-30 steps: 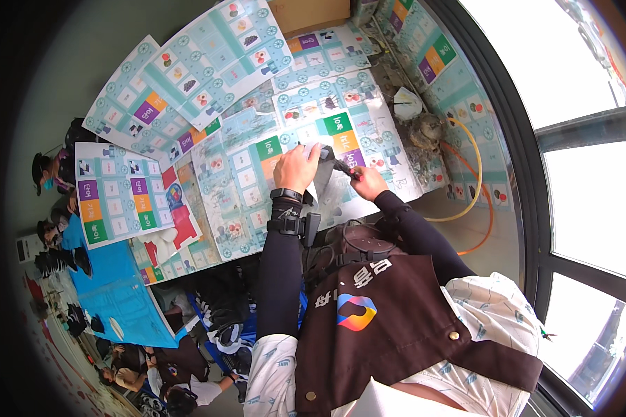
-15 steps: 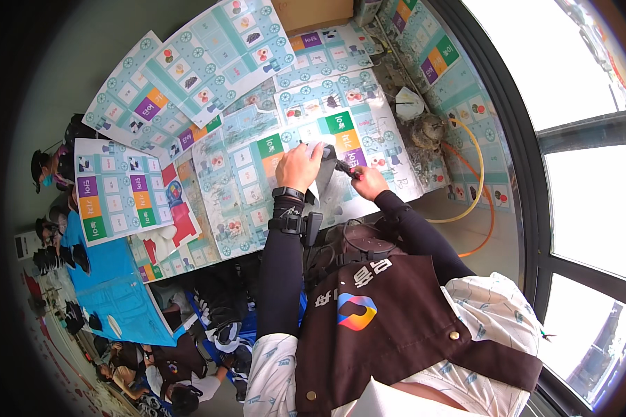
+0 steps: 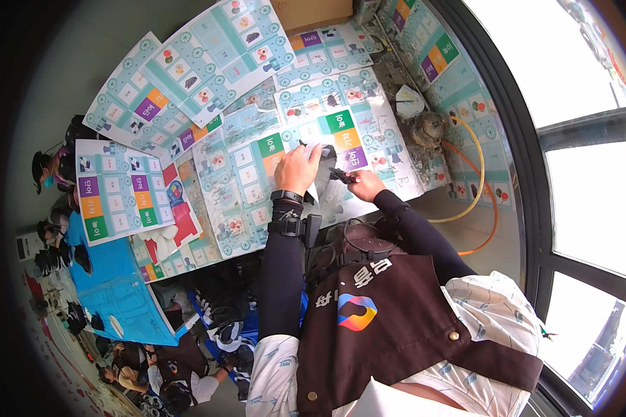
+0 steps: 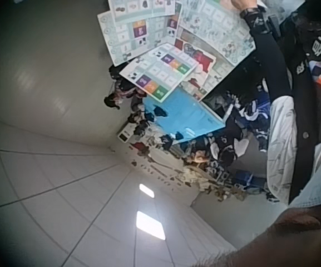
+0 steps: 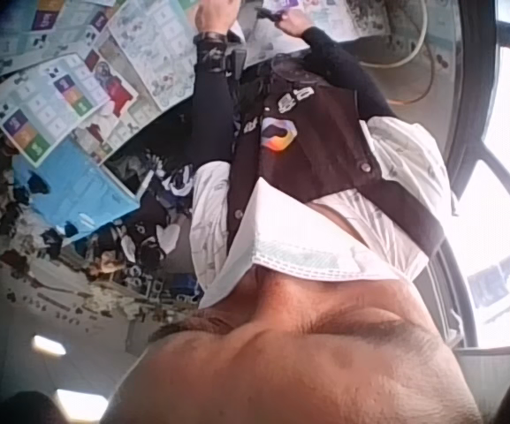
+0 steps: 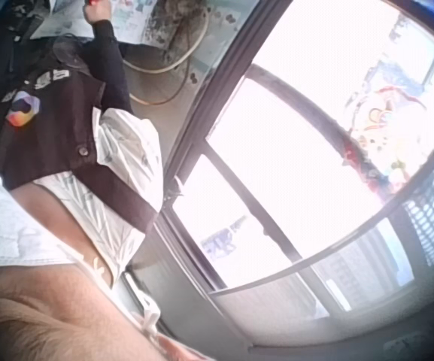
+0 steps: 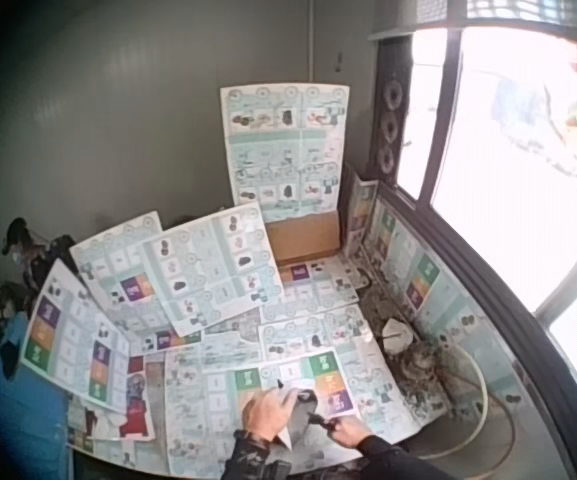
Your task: The person applies a substance to a black shoe component using a tool on a worktable. They then hold the component near a processing device, retrieve another part from a bin, and handle it by hand.
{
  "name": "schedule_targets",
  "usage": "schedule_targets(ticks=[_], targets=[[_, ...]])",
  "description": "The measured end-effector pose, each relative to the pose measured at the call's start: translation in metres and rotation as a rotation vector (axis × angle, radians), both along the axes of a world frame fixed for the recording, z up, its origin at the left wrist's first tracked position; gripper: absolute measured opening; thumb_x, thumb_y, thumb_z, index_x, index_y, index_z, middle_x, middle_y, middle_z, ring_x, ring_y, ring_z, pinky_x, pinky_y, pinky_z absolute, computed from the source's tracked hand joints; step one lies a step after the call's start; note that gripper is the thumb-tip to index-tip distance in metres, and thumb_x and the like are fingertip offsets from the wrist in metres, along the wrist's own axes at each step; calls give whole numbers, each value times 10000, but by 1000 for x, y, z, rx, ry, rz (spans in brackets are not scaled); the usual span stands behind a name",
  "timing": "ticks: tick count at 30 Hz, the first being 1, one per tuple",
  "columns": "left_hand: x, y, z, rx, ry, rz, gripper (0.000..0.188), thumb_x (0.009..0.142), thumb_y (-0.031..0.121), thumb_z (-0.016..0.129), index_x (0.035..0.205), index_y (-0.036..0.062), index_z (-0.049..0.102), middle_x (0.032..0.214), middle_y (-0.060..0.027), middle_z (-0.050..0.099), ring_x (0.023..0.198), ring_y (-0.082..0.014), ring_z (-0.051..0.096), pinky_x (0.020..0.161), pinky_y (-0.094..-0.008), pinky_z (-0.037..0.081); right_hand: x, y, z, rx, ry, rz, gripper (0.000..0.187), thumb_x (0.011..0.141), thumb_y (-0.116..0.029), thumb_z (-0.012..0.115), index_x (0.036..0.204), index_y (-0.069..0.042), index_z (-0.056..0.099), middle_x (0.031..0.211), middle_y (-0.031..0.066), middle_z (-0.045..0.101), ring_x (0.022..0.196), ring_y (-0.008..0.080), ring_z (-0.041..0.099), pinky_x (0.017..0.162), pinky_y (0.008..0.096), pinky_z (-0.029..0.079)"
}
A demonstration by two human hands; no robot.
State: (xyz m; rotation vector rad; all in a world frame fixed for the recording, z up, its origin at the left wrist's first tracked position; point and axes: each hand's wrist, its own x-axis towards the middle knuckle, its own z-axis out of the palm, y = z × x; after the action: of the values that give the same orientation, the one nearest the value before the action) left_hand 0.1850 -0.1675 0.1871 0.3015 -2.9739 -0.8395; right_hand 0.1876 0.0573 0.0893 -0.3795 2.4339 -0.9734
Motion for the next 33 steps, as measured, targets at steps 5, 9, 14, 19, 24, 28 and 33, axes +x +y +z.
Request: schedule_targets(ticks=[5, 9, 14, 19, 24, 28, 33], targets=[[2, -3, 3, 14, -48, 6, 599, 988, 570, 581, 952, -10, 727, 912, -278, 713, 899, -469, 682, 789, -528, 539, 3, -2, 9, -53, -18, 66, 260, 863, -229, 587, 914, -22, 735, 890, 285, 700, 880, 474, 675, 818, 534, 537], [3, -4, 5, 17, -66, 20, 606, 989, 574, 581, 965, -14, 726, 923, -278, 715, 911, -463, 685, 799, -519, 540, 6, -1, 18, -139, 86, 183, 232, 849, -209, 589, 907, -32, 727, 862, 276, 694, 832, 475, 666, 786, 529, 541], [5, -5, 7, 10, -50, 1, 614, 992, 570, 580, 977, -27, 723, 941, -284, 714, 926, -466, 685, 807, -520, 539, 5, -3, 11, -73, 38, 140, 245, 851, -212, 578, 920, -38, 735, 870, 282, 696, 859, 476, 673, 798, 529, 544], [8, -6, 5, 13, -57, 0, 612, 993, 566, 583, 984, -30, 724, 956, -288, 713, 942, -466, 681, 823, -519, 535, 4, -4, -3, -54, 17, -46, 274, 862, -231, 571, 924, -22, 738, 881, 294, 698, 884, 485, 677, 829, 546, 538], [8, -7, 2, 0, -10, -22, 591, 993, 555, 591, 978, -21, 725, 958, -286, 713, 944, -465, 678, 825, -519, 531, 4, -2, -3, -52, 41, -44, 265, 866, -220, 572, 911, -11, 729, 886, 295, 699, 883, 488, 677, 837, 553, 534], [8, -5, 2, 8, -29, -12, 590, 995, 550, 593, 970, -25, 722, 959, -288, 712, 945, -467, 676, 825, -518, 531, 5, -2, 10, -78, -11, 28, 269, 878, -225, 571, 929, -15, 731, 892, 286, 703, 874, 478, 681, 818, 546, 538], [7, -4, 3, -14, -25, 0, 596, 993, 560, 588, 962, -22, 715, 964, -276, 715, 945, -462, 677, 817, -518, 532, 7, -2, 24, -26, -67, 193, 261, 871, -218, 572, 968, -46, 742, 890, 282, 700, 864, 472, 678, 784, 528, 543]])
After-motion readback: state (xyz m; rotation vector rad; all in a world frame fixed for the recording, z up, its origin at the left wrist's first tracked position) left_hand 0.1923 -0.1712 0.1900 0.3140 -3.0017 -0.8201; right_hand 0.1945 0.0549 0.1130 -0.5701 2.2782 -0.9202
